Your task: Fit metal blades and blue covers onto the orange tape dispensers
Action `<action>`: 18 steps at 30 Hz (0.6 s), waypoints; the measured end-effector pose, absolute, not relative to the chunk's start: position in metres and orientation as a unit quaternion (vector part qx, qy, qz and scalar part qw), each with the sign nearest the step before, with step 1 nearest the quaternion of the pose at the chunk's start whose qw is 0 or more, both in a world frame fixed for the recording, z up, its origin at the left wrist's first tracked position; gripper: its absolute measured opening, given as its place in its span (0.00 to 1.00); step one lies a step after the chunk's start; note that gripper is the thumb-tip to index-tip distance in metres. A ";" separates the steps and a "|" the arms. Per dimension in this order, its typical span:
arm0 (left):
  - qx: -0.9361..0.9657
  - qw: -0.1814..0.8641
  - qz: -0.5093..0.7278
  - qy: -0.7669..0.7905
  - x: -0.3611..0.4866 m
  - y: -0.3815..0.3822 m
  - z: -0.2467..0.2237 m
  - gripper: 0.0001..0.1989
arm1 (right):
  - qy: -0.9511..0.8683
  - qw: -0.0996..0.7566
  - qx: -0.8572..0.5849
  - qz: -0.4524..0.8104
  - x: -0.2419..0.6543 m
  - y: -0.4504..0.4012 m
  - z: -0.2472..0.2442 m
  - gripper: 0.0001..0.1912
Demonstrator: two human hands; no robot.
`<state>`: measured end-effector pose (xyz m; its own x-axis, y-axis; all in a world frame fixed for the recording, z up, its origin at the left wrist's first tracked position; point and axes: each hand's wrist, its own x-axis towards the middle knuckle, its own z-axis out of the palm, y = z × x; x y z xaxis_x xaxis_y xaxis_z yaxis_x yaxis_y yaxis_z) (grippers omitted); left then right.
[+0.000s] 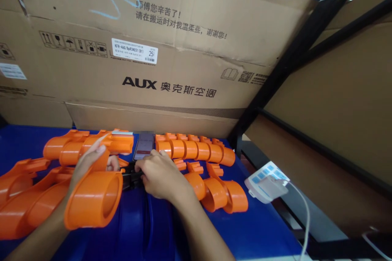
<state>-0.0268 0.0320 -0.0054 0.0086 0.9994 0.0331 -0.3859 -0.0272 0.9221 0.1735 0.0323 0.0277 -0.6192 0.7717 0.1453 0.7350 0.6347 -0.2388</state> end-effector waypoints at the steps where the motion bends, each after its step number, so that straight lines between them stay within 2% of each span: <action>1: 0.398 0.586 0.593 0.382 -0.027 0.033 -0.006 0.18 | -0.896 0.124 -0.418 0.081 0.174 0.032 0.028 0.14; 6: 0.374 0.595 0.606 0.373 -0.029 0.034 -0.009 0.24 | -0.888 0.185 -0.410 0.101 0.183 0.033 0.030 0.11; 13: 0.407 0.555 0.595 0.416 -0.019 0.028 -0.003 0.37 | -0.808 0.376 -0.439 0.116 0.210 0.035 0.036 0.05; 18: 0.451 0.533 0.578 0.423 -0.010 0.025 -0.008 0.35 | -0.761 0.483 -0.415 0.124 0.218 0.034 0.025 0.07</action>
<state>-0.0100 0.0247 -0.0080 -0.0256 0.9972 0.0702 -0.2333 -0.0742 0.9696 0.2182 0.0343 0.0250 -0.1900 0.7518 0.6315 0.5116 0.6248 -0.5898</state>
